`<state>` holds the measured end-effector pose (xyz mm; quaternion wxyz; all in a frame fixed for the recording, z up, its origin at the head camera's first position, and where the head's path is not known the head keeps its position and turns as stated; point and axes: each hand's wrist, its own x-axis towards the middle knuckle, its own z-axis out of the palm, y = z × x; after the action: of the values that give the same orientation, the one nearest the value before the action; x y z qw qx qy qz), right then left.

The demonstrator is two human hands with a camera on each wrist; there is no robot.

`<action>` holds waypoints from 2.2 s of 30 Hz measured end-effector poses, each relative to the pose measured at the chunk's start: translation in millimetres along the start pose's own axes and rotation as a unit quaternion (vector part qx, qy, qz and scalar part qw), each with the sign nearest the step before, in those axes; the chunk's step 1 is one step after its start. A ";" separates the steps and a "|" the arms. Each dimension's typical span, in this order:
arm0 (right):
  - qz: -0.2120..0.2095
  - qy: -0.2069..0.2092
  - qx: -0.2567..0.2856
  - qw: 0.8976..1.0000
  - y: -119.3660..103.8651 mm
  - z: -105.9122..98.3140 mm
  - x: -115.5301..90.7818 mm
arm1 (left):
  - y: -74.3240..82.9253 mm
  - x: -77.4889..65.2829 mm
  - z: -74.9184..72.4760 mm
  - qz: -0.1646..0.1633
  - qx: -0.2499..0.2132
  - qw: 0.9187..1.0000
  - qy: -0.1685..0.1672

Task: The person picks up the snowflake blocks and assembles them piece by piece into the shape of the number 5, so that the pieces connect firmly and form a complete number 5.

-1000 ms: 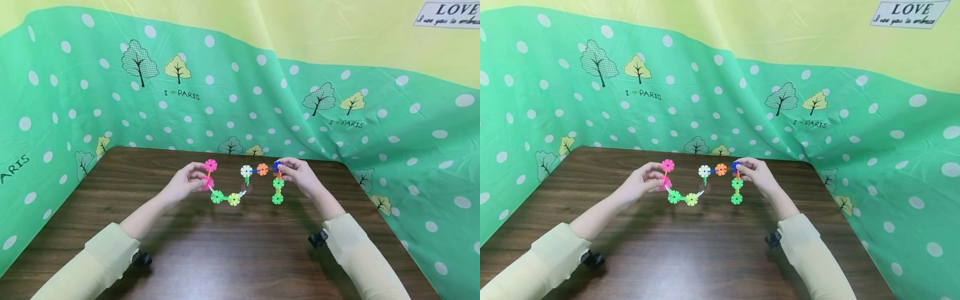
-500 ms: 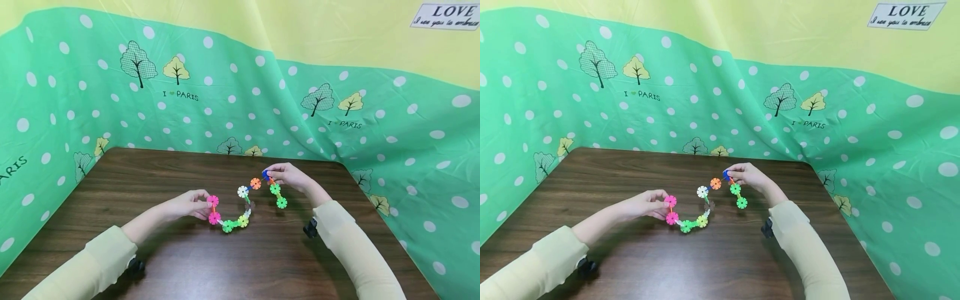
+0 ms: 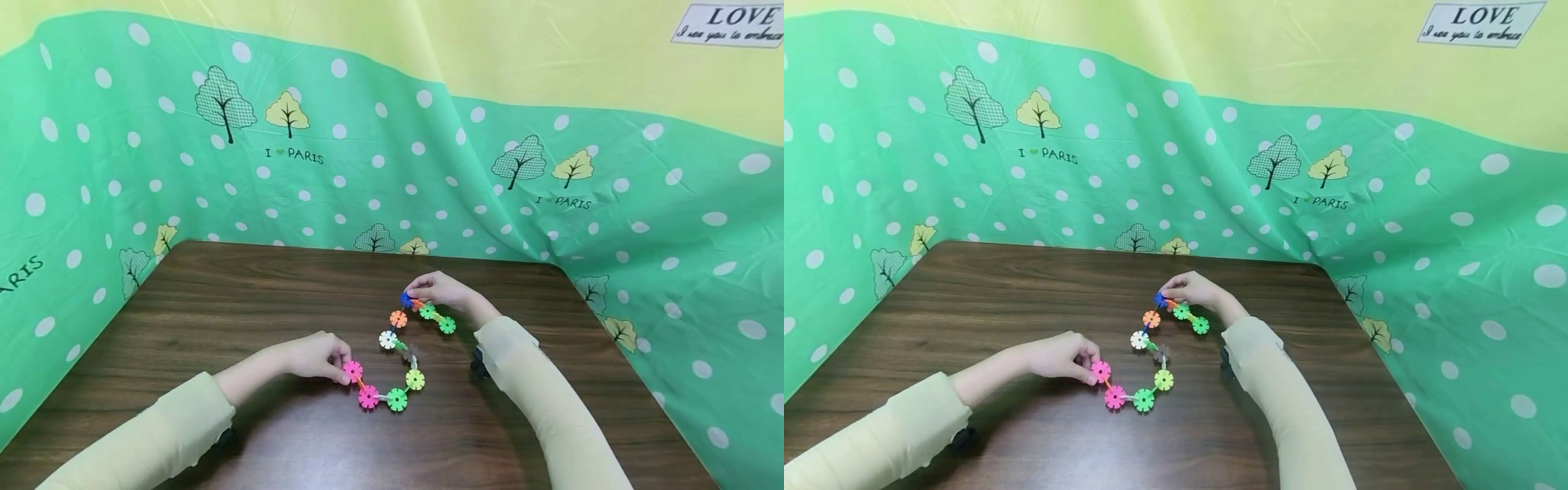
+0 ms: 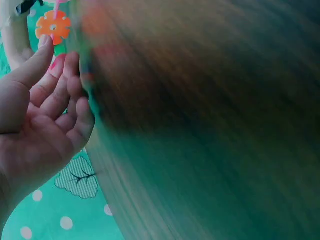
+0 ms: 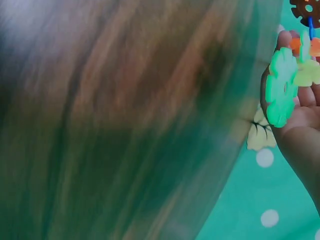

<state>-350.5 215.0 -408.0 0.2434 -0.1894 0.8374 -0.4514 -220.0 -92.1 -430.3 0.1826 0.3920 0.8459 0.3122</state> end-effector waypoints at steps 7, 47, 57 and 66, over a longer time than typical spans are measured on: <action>-0.009 -0.009 -0.057 0.998 3.0 13.3 8.4 | 5.1 1.8 7.2 0.038 0.078 0.996 0.022; -0.119 0.061 -0.343 0.930 12.5 12.0 -2.4 | 21.6 -4.6 30.3 0.037 0.250 0.959 0.131; -0.103 0.077 -0.350 0.928 8.0 14.1 14.1 | 14.9 -4.0 27.1 0.013 0.200 0.968 0.149; -0.087 0.081 -0.358 0.926 4.3 17.3 19.8 | 15.6 -0.2 23.0 0.004 0.180 0.974 0.141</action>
<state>-356.9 195.1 -424.5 0.0510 -0.2991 0.9402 -0.1548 -198.5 -75.6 -436.8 -0.0130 0.3738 0.9039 0.2075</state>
